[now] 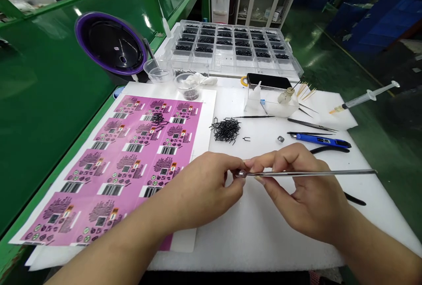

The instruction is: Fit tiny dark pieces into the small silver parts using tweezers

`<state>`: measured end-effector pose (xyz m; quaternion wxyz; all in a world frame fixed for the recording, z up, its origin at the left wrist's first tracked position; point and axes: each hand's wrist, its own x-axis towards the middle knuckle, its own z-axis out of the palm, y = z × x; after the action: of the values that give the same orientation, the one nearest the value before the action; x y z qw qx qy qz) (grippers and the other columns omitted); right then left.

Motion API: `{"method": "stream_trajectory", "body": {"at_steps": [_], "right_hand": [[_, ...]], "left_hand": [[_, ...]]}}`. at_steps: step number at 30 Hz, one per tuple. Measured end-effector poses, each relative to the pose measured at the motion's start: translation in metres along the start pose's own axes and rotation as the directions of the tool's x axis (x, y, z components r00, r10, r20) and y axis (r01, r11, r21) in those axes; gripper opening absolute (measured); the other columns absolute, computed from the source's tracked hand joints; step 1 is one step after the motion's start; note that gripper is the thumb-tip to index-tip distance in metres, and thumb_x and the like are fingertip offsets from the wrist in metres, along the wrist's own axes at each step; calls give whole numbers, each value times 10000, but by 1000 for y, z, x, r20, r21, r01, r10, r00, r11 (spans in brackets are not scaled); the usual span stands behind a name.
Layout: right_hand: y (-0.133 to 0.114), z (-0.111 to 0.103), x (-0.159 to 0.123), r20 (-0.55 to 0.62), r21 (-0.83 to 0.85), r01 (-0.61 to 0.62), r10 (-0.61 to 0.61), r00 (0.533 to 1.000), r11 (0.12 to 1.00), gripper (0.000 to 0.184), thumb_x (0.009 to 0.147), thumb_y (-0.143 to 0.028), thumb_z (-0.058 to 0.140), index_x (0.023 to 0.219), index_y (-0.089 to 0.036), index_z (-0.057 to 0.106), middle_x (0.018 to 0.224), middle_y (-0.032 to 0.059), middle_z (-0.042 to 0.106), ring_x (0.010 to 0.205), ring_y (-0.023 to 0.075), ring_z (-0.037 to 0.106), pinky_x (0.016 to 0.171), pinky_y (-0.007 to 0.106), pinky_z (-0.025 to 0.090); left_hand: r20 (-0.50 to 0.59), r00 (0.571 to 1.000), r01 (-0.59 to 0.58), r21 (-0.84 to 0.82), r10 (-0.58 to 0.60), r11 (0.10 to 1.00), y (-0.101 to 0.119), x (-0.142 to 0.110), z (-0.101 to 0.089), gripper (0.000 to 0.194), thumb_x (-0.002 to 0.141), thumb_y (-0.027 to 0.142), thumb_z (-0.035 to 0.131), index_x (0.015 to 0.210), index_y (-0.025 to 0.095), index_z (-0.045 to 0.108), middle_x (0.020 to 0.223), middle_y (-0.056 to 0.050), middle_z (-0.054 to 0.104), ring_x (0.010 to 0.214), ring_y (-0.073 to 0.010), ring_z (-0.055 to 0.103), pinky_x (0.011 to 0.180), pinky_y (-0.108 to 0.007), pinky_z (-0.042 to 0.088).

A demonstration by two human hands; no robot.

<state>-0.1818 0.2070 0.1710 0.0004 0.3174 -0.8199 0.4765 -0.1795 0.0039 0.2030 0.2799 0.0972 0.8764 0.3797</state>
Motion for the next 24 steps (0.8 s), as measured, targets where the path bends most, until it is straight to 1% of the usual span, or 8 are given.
{"method": "stream_trajectory", "body": {"at_steps": [7,11,14,19,24], "right_hand": [[-1,0,2,26,-31,20,-19,999,999,298,850,-60,602,979,-262,426,982,-12,679,966,156,686,812,275,575],[0,1,3,28,-36,36,-35,999,999,299,847,-64,605,978,-256,416,998,-6,693,967,158,691,810,262,571],[0,1,3,29,-25,44,-43,999,999,294,847,-64,600,977,-254,418,1009,-2,694,971,158,691,814,259,568],[-1,-1,3,48,-18,23,-22,999,1000,293,845,-63,592,974,-259,418,1005,-4,690,986,170,686,835,281,565],[-2,-2,3,53,-47,-4,6,999,999,277,849,-79,594,968,-265,426,1003,1,686,964,186,689,817,314,568]], "left_hand": [[-2,1000,-21,5,21,1000,0,1,0,195,894,314,500,783,214,626,627,63,512,567,-95,422,532,-246,338],[22,1000,2,-4,-2,1000,2,0,-2,194,896,314,488,812,225,638,623,64,499,570,-99,416,528,-248,332],[29,999,20,2,-20,1000,4,-1,-3,204,893,315,487,770,210,611,613,60,489,567,-101,413,524,-250,329],[28,999,16,17,-17,1000,5,0,-3,211,889,312,480,750,204,596,614,56,481,568,-104,410,526,-257,324],[38,999,20,15,-21,1000,4,0,-2,217,898,327,473,791,214,624,627,51,494,577,-110,417,537,-261,329]]}}
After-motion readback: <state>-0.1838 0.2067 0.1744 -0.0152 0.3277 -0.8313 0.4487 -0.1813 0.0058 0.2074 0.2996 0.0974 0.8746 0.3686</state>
